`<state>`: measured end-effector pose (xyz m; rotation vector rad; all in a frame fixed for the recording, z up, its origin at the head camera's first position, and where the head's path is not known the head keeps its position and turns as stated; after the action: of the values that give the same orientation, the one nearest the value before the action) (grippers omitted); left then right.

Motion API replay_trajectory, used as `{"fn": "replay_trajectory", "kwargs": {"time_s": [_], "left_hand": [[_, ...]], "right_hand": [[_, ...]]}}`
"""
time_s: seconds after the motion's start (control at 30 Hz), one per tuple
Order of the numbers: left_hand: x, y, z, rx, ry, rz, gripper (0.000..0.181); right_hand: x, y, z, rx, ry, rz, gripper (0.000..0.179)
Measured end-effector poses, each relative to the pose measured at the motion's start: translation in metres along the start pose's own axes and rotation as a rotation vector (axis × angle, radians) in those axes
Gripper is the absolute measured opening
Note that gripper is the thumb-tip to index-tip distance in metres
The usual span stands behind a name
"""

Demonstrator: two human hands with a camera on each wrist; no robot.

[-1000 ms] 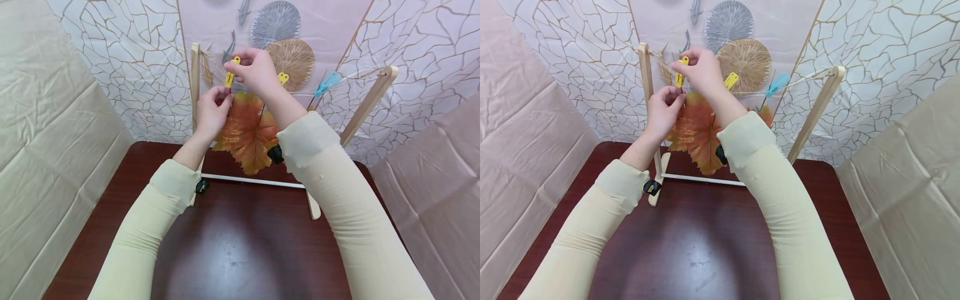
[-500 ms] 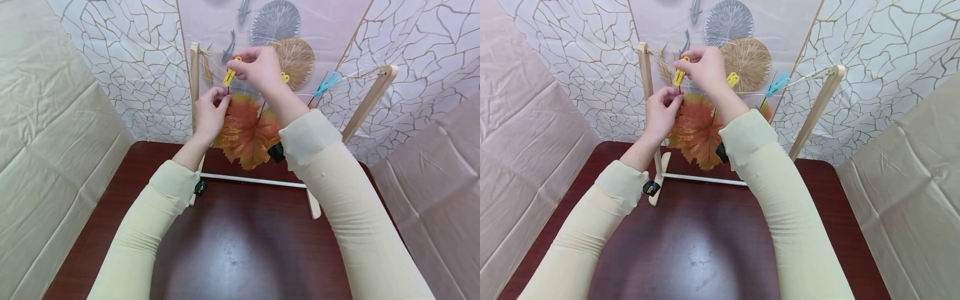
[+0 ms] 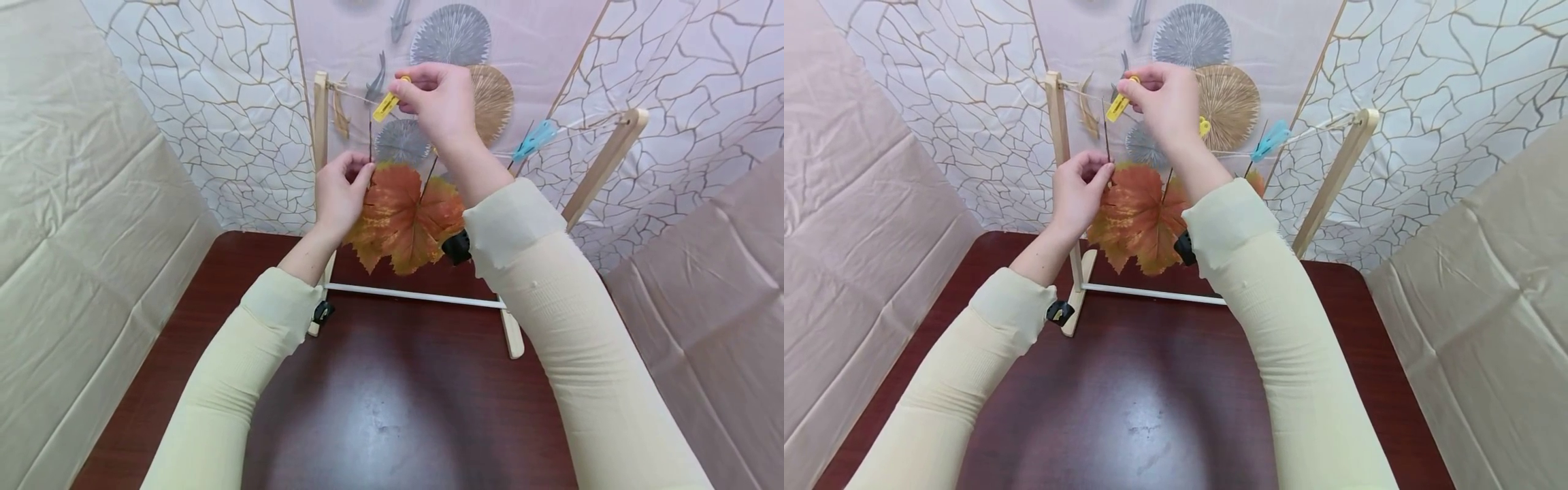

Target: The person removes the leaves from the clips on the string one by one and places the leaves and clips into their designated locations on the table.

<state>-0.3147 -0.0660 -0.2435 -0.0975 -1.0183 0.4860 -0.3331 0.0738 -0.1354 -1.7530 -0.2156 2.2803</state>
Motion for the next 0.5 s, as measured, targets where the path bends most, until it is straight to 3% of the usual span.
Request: {"fn": "replay_trajectory", "kwargs": {"time_s": [0.27, 0.5], "left_hand": [[-0.006, -0.013, -0.007, 0.016, 0.015, -0.004, 0.015], [-0.013, -0.022, -0.013, 0.015, 0.011, 0.012, 0.014]], "right_hand": [[-0.002, -0.005, -0.001, 0.032, 0.011, 0.038, 0.024], [-0.003, -0.009, 0.0, 0.057, -0.011, 0.142, 0.026]]}}
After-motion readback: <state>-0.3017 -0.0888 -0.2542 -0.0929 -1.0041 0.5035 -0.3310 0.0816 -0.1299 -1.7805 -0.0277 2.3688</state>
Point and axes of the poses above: each hand's wrist, its own z-axis towards the middle knuckle, its own y-axis out of the palm, x = y × z, the point moved 6 cm from there along z, towards the middle knuckle, and after that the axes turned 3 degrees about y, right-handed, at the moved point
